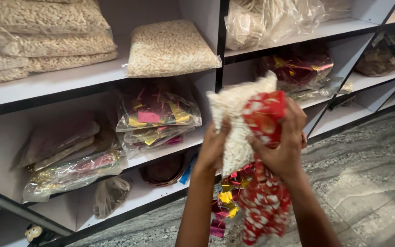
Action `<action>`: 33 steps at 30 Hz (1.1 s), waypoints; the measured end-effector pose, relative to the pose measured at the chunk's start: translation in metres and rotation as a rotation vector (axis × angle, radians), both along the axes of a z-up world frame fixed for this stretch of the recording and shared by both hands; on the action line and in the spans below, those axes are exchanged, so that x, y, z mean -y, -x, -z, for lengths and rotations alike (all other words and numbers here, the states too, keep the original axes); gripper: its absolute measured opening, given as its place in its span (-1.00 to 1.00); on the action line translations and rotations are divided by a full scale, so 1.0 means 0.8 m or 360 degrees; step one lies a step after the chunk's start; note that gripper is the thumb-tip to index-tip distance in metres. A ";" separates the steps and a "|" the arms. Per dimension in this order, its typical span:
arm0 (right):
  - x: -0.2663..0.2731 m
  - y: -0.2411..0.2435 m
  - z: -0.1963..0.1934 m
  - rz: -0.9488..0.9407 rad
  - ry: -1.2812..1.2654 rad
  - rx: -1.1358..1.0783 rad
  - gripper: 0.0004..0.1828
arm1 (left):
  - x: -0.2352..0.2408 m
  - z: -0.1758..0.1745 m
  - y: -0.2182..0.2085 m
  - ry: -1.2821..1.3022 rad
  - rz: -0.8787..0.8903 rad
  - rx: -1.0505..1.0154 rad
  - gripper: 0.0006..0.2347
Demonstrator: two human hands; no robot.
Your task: Organizing bags of puffed rice and decorative cloths on storage shelves in a store.
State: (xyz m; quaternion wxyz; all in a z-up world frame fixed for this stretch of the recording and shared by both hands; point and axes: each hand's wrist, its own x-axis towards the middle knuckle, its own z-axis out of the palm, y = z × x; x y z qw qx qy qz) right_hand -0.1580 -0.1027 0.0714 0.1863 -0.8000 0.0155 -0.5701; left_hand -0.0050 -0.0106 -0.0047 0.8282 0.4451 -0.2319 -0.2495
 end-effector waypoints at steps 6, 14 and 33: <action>0.000 -0.011 0.015 -0.0028 0.0629 0.0043 -0.36 | -0.015 -0.024 0.010 0.0507 0.0035 0.0113 -0.34; 0.036 -0.027 0.041 0.0030 0.0265 0.0314 -0.57 | 0.003 0.003 0.009 0.0436 -0.0005 0.0392 -0.47; 0.029 -0.031 0.040 0.0259 -0.0170 0.0131 -0.52 | -0.003 -0.045 0.058 -0.0413 -0.0253 0.0923 -0.51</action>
